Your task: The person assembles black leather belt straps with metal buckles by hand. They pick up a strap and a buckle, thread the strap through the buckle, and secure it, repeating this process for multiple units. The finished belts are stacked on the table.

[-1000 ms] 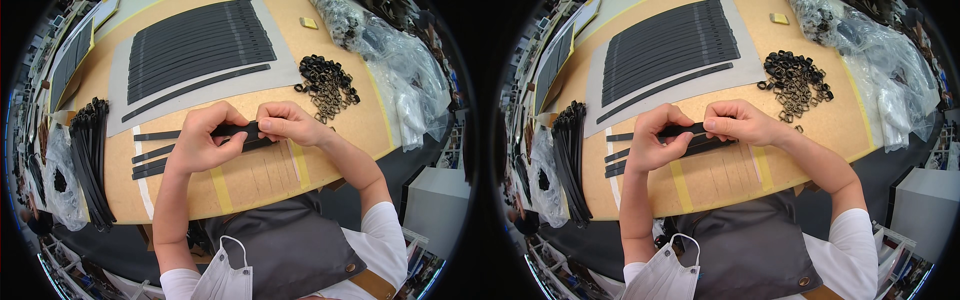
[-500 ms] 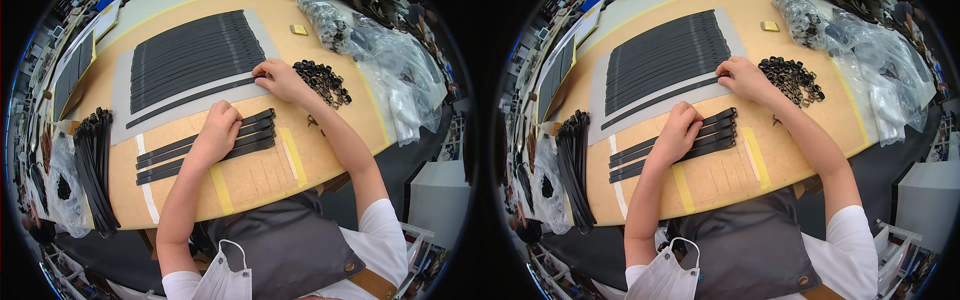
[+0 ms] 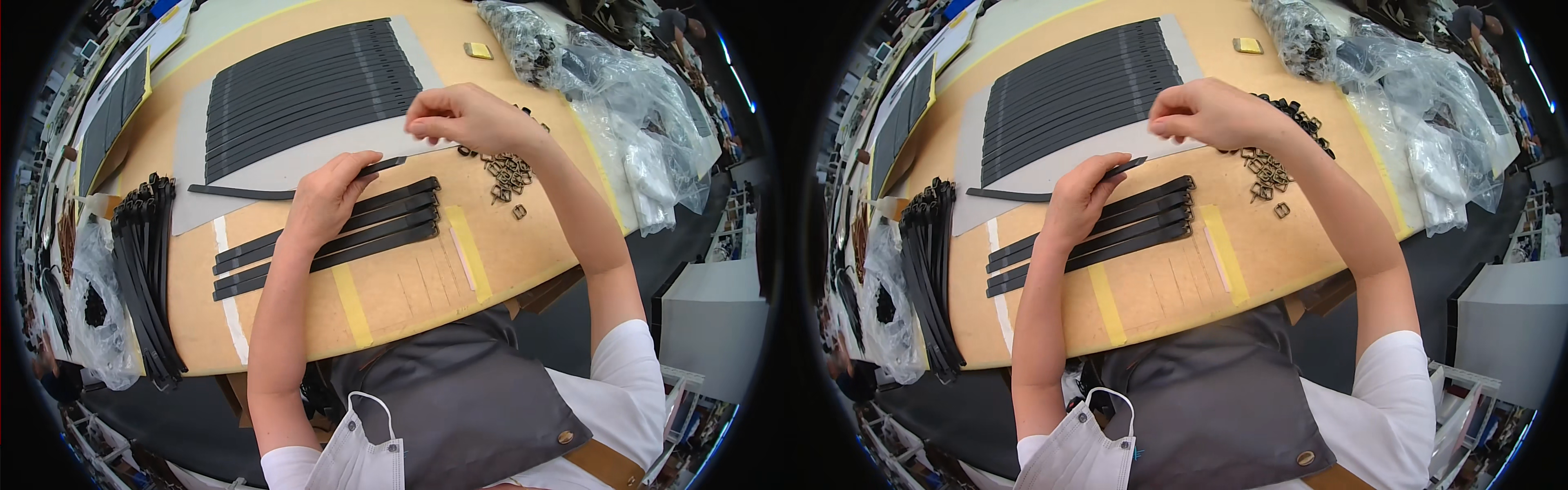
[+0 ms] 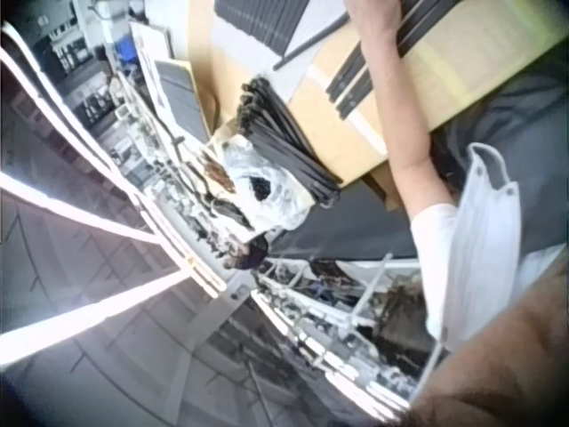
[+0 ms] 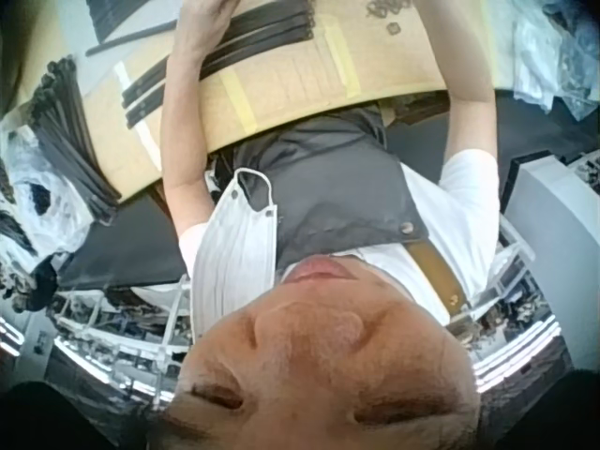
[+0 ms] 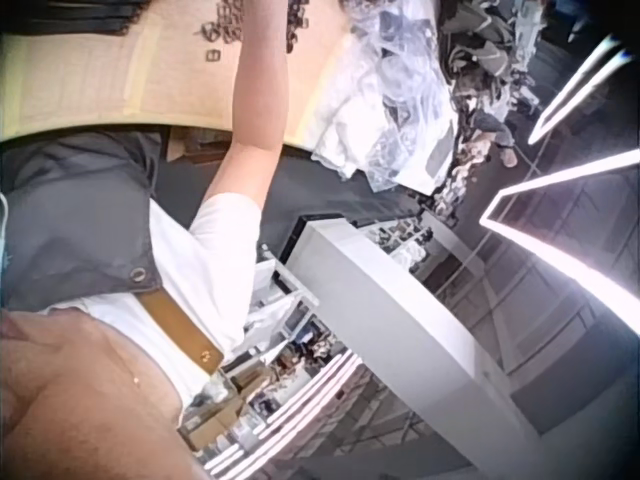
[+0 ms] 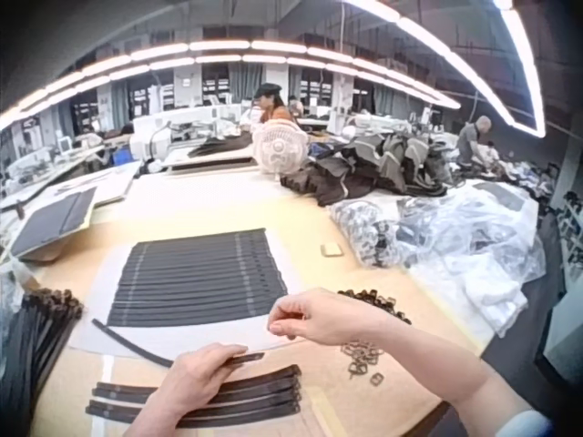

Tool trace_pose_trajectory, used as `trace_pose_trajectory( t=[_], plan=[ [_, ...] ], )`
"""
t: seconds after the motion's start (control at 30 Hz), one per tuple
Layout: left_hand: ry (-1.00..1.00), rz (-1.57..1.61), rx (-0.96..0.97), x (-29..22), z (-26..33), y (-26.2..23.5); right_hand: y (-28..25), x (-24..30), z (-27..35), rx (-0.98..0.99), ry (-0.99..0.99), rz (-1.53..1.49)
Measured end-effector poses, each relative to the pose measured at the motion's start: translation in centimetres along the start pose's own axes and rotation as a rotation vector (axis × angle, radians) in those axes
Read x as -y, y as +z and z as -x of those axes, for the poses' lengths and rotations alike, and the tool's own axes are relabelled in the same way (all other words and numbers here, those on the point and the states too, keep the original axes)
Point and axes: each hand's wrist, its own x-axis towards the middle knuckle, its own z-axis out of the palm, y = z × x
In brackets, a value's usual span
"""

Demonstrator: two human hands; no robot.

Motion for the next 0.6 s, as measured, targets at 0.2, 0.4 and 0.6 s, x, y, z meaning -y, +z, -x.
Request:
trace_pose_trajectory(
  t=[0.2, 0.4, 0.6],
  plan=[
    [-0.325, 0.046, 0.167, -1.4, -0.5, -0.5, 0.4, -5.0, 3.4, -0.055, 0.088, 0.507],
    [-0.174, 0.420, 0.130, -0.4, 0.0, 0.0, 1.6, -5.1, 3.5, -0.051, 0.068, 0.073],
    [-0.090, 0.243, 0.045, -0.9, -0.4, -0.2, 4.9, -4.2, 4.6, -0.053, 0.042, -0.947]
  ],
)
